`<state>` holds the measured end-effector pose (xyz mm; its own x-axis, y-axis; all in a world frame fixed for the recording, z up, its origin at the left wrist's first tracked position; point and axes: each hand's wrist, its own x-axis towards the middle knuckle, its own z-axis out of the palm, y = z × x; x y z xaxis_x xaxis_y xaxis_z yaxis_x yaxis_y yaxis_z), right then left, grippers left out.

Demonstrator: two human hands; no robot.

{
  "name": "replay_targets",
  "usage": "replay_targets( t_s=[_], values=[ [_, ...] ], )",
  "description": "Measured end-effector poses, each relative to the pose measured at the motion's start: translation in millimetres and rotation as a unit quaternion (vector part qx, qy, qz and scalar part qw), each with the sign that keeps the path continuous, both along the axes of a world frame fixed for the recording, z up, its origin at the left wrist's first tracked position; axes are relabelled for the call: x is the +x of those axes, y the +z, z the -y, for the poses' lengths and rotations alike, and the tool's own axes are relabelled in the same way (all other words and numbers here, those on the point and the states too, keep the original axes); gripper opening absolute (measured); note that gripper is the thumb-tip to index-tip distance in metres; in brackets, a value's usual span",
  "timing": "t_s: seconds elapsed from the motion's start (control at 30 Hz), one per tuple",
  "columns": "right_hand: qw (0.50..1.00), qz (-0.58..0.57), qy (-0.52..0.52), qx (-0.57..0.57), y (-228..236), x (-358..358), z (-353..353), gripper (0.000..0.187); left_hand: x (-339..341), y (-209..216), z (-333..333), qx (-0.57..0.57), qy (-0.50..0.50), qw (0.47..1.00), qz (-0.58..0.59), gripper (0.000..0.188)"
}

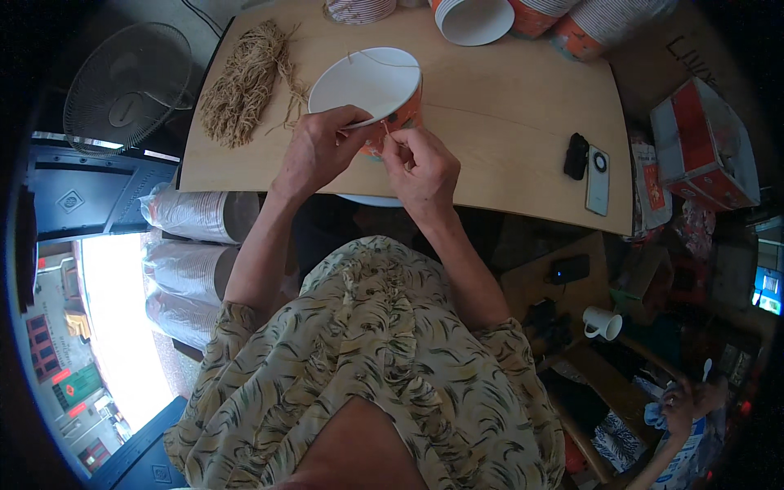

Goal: The person is manually attaching thin strings through holes in decorated paper cups to create handles.

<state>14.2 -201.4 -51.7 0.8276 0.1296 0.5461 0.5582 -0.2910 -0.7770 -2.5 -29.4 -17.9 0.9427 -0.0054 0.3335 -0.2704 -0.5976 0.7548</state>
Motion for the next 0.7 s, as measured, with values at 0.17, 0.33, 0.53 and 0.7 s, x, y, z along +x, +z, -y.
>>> replay_targets(
  t_s=[0.17, 0.33, 0.53, 0.7],
  values=[
    [1.000, 0.004, -0.004, -0.009, -5.7, 3.2, 1.9, 0.011, -1.3, 1.9, 4.9, -0.004, 0.001, 1.000, 0.004, 0.012],
    [1.000, -0.024, 0.003, 0.001, -15.8, 3.8, 4.4, 0.010, -6.4, -4.7, 6.5, 0.034, -0.012, 0.999, 0.012, 0.016],
    [1.000, -0.019, 0.012, -0.012, -18.6, -2.1, 8.9, 0.009, -12.1, -6.5, 13.6, 0.054, -0.015, 0.998, 0.011, 0.018],
    [0.997, -0.056, 0.030, -0.034, -17.3, -6.5, 15.5, 0.008, -9.5, -12.8, 15.1, 0.031, -0.001, 0.999, -0.008, 0.015]
  ],
)
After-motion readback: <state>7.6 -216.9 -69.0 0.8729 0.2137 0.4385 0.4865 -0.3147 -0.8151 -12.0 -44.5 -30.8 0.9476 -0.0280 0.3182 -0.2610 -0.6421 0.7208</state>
